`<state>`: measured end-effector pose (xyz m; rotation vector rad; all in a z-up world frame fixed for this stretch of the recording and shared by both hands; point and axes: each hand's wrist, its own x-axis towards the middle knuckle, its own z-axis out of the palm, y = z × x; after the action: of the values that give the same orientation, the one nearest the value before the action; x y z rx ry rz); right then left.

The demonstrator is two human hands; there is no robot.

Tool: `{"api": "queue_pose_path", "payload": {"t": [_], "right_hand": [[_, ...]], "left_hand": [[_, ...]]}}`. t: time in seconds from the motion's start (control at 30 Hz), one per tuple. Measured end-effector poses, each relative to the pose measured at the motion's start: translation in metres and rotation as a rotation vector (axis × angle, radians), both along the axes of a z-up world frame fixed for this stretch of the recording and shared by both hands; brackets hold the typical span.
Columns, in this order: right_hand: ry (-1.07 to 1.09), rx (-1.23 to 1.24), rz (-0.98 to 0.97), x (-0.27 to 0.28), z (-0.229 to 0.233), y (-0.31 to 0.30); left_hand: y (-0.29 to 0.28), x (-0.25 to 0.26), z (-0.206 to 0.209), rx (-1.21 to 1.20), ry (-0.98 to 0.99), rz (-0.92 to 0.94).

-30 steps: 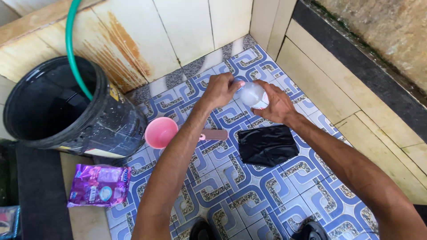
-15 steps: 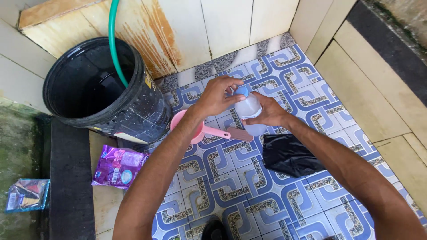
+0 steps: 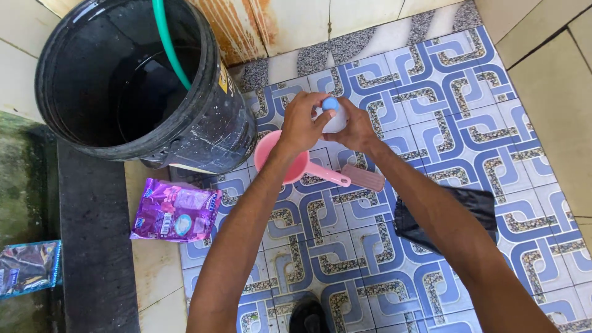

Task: Hand-washing a black cloth using soap and water in a bathroom.

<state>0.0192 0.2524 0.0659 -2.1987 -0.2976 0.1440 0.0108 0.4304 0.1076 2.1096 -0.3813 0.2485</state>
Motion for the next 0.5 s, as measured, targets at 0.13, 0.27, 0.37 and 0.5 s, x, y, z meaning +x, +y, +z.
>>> {"api": "queue_pose_path", "payload": {"t": [0.13,0.27,0.37,0.5], "right_hand": [[0.026,-0.034,0.013,0.011,-0.033,0.009],[0.048,-0.044,0.086,0.015,-0.041,0.0],[0.143,-0.097,0.124,0.013,-0.046,-0.021],[0.336,-0.337,0.177,-0.005,-0.061,-0.05]], "left_hand": [[0.002,0.003,-0.022,0.041,0.032,0.06],[-0.001,0.002,-0.03,-0.012,0.024,0.033],[-0.002,-0.001,-0.027,-0.001,0.017,0.032],[-0.006,-0.009,-0.018,0.109,-0.138,0.066]]}}
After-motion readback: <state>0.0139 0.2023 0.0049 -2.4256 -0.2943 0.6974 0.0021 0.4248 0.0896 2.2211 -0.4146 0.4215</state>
